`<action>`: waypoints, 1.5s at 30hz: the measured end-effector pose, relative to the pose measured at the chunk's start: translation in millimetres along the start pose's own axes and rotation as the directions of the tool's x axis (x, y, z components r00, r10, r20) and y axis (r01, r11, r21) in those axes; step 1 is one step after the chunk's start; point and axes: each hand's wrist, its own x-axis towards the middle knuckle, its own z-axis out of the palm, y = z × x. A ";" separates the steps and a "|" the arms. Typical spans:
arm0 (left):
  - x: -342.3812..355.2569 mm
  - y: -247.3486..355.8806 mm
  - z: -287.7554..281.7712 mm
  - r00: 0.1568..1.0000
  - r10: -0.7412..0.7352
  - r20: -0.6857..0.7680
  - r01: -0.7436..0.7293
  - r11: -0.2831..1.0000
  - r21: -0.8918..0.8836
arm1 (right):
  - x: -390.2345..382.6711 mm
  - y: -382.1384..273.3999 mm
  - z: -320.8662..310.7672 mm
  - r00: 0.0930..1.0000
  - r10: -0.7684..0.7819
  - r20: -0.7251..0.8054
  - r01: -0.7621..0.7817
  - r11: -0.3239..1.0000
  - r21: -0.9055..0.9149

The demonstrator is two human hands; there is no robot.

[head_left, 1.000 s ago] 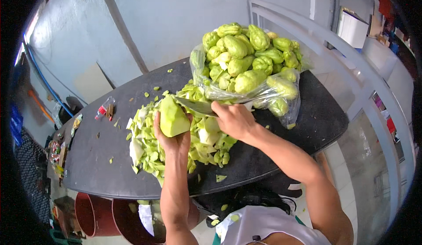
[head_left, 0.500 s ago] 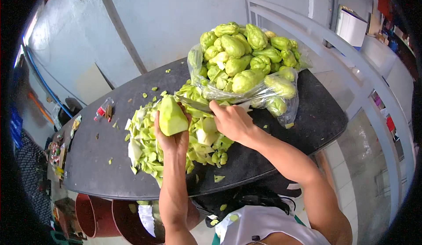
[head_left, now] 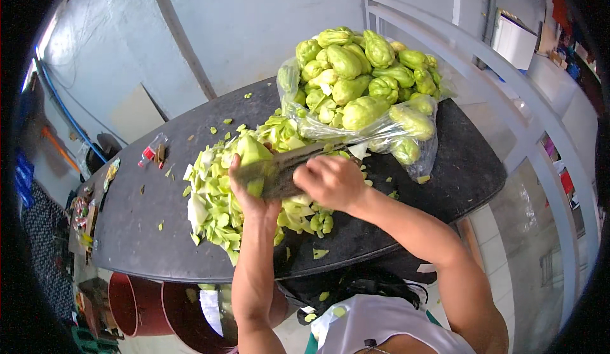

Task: The person peels and slices several green chayote vegetables using a large kitchen knife on a black table, removing the skin and cutting the flesh into pieces.

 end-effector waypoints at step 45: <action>-2.3 -9.3 8.0 0.989 0.077 -0.129 -0.073 0.997 0.037 | -8.1 -2.5 0.8 0.993 0.070 0.090 -0.068 0.997 -0.032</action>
